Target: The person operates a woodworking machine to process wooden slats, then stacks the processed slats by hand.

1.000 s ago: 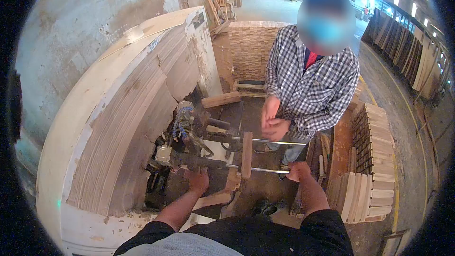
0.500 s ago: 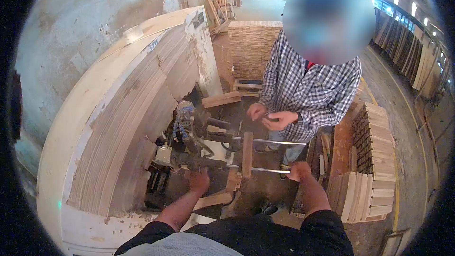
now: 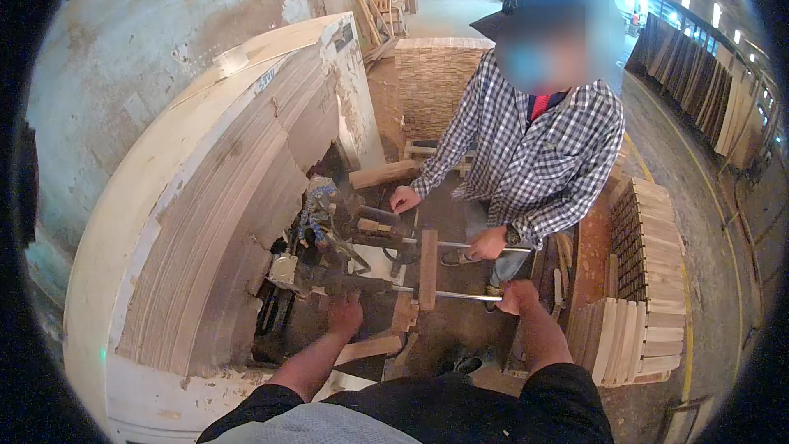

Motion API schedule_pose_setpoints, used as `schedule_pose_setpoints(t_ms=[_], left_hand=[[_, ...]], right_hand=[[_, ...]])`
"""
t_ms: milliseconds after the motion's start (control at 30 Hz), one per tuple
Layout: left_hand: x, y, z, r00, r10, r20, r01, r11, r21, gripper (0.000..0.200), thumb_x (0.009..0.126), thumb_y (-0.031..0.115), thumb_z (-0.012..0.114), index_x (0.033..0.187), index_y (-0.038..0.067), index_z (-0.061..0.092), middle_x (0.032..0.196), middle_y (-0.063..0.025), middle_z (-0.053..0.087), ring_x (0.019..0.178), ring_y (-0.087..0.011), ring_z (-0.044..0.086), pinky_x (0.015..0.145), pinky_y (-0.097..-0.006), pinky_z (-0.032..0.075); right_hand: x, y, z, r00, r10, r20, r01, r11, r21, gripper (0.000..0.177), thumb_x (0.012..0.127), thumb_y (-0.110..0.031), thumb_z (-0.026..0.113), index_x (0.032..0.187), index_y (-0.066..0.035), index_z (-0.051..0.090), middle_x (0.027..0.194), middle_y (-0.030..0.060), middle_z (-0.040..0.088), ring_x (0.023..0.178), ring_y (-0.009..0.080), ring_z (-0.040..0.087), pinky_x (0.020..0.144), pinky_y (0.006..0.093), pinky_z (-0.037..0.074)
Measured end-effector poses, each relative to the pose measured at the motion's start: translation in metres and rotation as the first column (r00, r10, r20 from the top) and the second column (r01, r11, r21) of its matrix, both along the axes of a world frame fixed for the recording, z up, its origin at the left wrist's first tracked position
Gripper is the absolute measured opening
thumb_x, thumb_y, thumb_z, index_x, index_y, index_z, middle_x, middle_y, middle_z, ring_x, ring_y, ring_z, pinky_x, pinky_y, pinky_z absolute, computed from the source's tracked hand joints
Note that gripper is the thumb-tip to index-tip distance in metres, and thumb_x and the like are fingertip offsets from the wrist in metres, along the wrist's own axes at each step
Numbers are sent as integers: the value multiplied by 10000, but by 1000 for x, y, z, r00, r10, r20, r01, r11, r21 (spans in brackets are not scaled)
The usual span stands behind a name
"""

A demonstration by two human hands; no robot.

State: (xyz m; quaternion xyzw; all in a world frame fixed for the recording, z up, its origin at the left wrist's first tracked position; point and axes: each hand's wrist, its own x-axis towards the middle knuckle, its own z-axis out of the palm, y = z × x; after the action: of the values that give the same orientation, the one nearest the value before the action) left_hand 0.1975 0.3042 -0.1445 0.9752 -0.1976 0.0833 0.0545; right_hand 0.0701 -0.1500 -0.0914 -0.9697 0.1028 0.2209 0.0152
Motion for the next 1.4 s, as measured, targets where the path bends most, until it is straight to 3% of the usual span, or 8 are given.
schedule_pose_setpoints(t_ms=[67,200,500,600,867,933,1200,1400], left_hand=[[-1,-5,9,972,123,-202,-121,992,27,302,950,249,496,1154,110,670,1146,-251,643,1091,-489,595,935,-606,452],[-4,1,8,1000,-7,-25,9,997,72,313,941,249,508,1134,40,639,991,-231,691,900,-433,665,829,-566,509],[-1,22,40,974,-156,-164,157,988,-7,460,845,190,611,1297,117,561,1143,-276,643,965,-451,643,865,-556,489],[3,23,50,939,-149,-309,151,988,-15,407,854,180,602,1254,105,603,1208,-235,634,1180,-408,568,992,-541,439],[3,37,32,953,-204,-223,247,951,187,507,931,224,551,1404,62,469,1278,-256,544,1197,-444,515,1072,-634,321],[-1,56,18,957,-281,-64,286,956,68,452,942,230,574,1363,81,503,1200,-239,558,1085,-458,533,991,-578,403],[-29,50,74,870,-453,-195,400,879,-260,411,867,108,667,1268,94,579,1062,-191,564,1019,-404,550,865,-480,481],[-84,6,86,775,-529,-346,507,847,-161,539,809,189,746,1313,131,564,1168,-184,577,1089,-387,557,942,-475,466]], right_hand=[[0,-6,-8,1000,11,17,-11,1000,7,562,809,-494,632,1226,-117,627,1140,164,695,1102,335,654,937,453,520],[-4,-2,0,1000,-6,8,5,1000,24,572,799,-496,647,1237,-129,638,1155,150,698,1100,338,656,946,450,517],[-2,6,20,994,-75,-75,78,996,43,514,787,-482,661,1146,-114,666,1099,151,708,1071,359,659,937,450,516],[-5,4,10,999,-43,19,42,998,55,482,774,-459,673,1103,-107,670,1076,156,710,1048,368,663,920,455,522],[-1,3,12,999,27,37,-26,999,-24,454,750,-356,643,1123,-99,673,1029,189,714,982,370,689,877,472,551],[0,1,5,997,32,73,-30,999,-26,435,749,-341,636,1120,-118,675,1025,193,712,995,365,688,891,464,551],[-2,-9,-25,986,35,165,-34,999,-8,479,776,-405,658,1146,-100,646,1030,189,709,999,377,684,891,478,547],[0,-1,-7,989,23,145,-21,1000,-11,453,778,-400,669,1110,-91,658,1019,180,713,988,374,682,878,476,547]])
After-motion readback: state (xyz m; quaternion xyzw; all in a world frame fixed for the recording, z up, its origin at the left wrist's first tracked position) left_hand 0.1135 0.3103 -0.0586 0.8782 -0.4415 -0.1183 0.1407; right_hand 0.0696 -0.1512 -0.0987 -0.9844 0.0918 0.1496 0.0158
